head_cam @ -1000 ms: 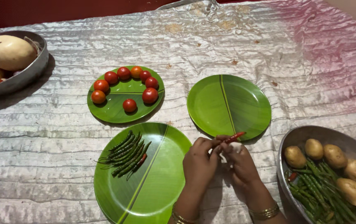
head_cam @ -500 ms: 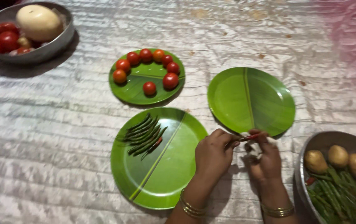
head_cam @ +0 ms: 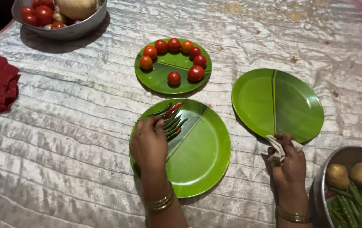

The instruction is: The person wipes individual green chilies with a cloth and places them onto a green plate while sitting near other bowls of tomatoes and potatoes.

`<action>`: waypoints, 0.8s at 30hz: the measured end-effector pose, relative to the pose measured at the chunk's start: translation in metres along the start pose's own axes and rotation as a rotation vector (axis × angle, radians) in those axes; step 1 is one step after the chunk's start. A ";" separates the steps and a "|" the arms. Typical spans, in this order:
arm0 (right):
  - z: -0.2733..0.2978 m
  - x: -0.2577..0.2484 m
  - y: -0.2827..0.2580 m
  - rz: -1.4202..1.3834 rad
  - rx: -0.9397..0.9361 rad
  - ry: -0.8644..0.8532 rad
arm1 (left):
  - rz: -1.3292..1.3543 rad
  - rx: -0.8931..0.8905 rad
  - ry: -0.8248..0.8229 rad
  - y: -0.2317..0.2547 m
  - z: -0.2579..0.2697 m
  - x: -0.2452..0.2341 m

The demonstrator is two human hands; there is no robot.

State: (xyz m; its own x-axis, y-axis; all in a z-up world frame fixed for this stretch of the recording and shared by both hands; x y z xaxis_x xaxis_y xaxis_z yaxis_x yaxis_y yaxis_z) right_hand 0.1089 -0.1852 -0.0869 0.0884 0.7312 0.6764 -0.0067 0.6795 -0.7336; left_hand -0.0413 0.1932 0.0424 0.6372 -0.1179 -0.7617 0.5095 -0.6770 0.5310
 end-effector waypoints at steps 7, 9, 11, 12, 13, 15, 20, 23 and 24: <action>-0.003 -0.002 0.000 0.037 0.022 0.002 | -0.075 -0.026 0.089 -0.016 -0.005 0.031; -0.004 -0.002 0.001 0.049 0.023 -0.008 | -0.087 -0.044 0.065 -0.020 -0.004 0.037; -0.004 -0.002 0.002 0.062 0.026 -0.013 | -0.101 -0.062 0.044 -0.025 -0.007 0.047; -0.003 -0.002 0.002 0.066 0.027 -0.011 | -0.108 -0.070 0.052 -0.027 -0.009 0.052; -0.003 -0.001 0.002 0.069 0.028 -0.010 | -0.114 -0.078 0.059 -0.029 -0.011 0.058; -0.001 0.002 0.001 0.061 0.037 -0.012 | -0.129 -0.108 0.051 -0.034 -0.017 0.071; 0.004 0.009 0.000 0.038 0.045 -0.026 | -0.169 -0.170 0.019 -0.049 -0.023 0.100; 0.005 0.010 -0.001 0.016 0.057 -0.031 | -0.188 -0.183 -0.039 -0.053 -0.026 0.108; 0.005 0.009 0.000 0.007 0.059 -0.031 | -0.192 -0.185 -0.041 -0.053 -0.026 0.108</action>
State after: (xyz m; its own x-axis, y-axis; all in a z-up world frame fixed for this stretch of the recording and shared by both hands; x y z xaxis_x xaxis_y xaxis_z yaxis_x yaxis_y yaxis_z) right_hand 0.1051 -0.1782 -0.0800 0.0573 0.7367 0.6738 -0.0658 0.6762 -0.7338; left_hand 0.0155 0.2349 -0.0580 0.4963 -0.0322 -0.8675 0.7181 -0.5463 0.4311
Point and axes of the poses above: each hand's wrist, its own z-axis away from the middle knuckle, its own x-axis out of the palm, y = z × x, the point moved 4 cm from there along -z, towards the middle knuckle, and after that the axes turned 12 degrees about -z, right-handed, at the moved point
